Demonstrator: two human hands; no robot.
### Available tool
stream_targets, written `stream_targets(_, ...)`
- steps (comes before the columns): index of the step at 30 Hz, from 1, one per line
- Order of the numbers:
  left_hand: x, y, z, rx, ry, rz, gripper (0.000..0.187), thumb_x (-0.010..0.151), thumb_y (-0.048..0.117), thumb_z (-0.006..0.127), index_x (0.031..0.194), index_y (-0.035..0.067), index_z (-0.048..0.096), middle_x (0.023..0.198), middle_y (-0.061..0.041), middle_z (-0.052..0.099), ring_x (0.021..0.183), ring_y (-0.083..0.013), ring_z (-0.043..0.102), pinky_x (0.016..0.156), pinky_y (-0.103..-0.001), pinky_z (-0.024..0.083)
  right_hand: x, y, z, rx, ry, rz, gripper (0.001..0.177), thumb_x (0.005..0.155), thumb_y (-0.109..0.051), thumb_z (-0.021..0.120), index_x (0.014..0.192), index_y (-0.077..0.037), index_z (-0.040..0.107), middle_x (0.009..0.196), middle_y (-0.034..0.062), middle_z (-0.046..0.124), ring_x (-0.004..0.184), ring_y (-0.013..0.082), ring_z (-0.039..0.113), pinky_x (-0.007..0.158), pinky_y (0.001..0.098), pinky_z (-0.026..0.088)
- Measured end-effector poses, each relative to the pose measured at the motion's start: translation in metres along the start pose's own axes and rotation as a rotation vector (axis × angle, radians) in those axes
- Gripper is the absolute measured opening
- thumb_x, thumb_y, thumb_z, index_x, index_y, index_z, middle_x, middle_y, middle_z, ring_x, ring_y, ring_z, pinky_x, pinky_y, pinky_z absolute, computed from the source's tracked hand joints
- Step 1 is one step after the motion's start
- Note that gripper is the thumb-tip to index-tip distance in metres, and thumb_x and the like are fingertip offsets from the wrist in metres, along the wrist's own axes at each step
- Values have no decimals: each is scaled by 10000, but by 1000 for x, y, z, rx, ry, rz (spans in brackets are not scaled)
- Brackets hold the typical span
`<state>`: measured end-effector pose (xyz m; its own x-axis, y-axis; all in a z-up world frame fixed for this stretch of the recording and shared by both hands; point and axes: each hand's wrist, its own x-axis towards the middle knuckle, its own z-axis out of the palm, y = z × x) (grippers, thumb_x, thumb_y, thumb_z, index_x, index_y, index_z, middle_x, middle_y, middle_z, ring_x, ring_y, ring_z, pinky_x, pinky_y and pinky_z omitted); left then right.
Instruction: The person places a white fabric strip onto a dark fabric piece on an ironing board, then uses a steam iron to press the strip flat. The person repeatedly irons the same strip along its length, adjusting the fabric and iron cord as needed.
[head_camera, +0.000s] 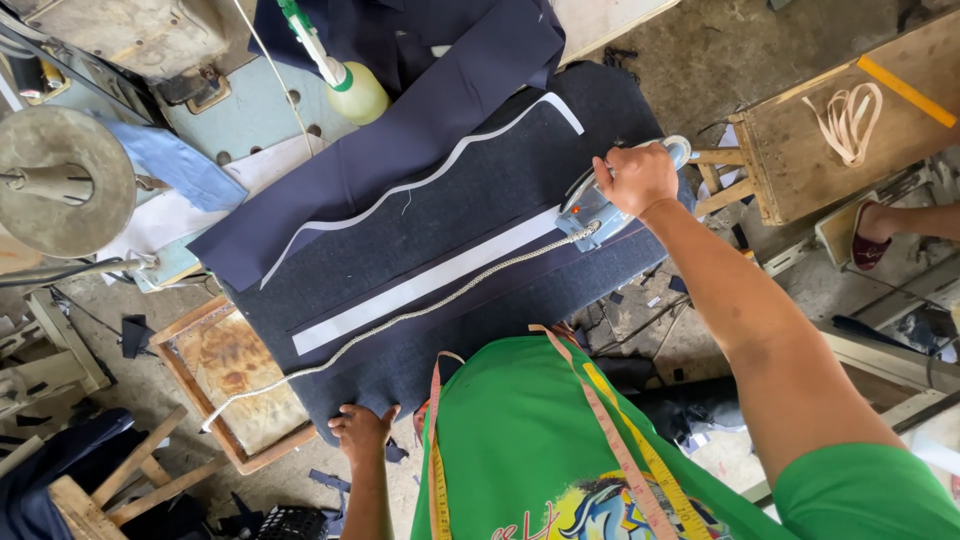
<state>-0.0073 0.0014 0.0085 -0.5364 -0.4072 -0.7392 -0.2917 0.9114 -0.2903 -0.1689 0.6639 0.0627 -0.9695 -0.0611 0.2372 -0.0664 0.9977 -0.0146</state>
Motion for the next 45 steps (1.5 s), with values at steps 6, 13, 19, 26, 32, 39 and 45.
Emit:
stream_targets(6,0,0,-2,4,-10,7,1379,824,821,690,1650,-99,79,1631,-489,148,1521,-598,265,1151,-579,483,0,-6,-4,-3,13,1,618,1130,-317,705,586,-174,450,459,-20,328,398,198,343,472,347,379)
stream_targets(13,0,0,-4,-21,-29,-16,1395,813,810,715,1652,-95,65,1642,-478,129,1538,-582,243,1177,-584,449,-2,-11,-5,-36,24,-19,583,1134,-354,675,610,-168,501,471,-15,386,401,207,359,515,356,415)
stream_targets(19,-8,1,-15,-11,-65,-12,1370,838,801,696,1660,-76,38,1658,-461,103,1561,-555,215,1193,-577,442,-2,-12,-3,38,-3,25,608,1128,-315,696,588,-156,470,451,-17,347,398,194,329,492,339,384)
stream_targets(26,-7,-2,-28,8,-136,-27,1316,860,857,561,1678,-22,22,1685,-421,85,1562,-539,226,1230,-587,410,-4,-17,-4,45,-66,31,564,1123,-425,657,636,-146,596,470,-20,495,437,256,546,717,425,573)
stream_targets(32,-26,-19,-73,-127,-206,92,940,1007,653,543,1641,16,270,1654,-221,425,1495,-394,471,1242,-563,455,12,-8,-31,323,-188,56,589,1160,-485,557,744,-115,748,479,4,598,412,210,584,717,399,591)
stream_targets(39,-6,-60,-85,-256,-188,42,908,975,612,575,1670,79,335,1575,-166,579,1472,-338,543,1229,-509,415,77,35,-138,375,-848,421,742,1086,-763,272,916,-148,651,616,53,599,725,211,672,928,451,552)
stream_targets(45,11,-96,-75,-262,-125,124,894,930,641,575,1605,62,478,1530,-192,621,1419,-328,607,1205,-465,443,106,71,-172,326,-385,345,750,1246,-611,490,719,-104,660,637,128,661,667,321,675,651,475,500)
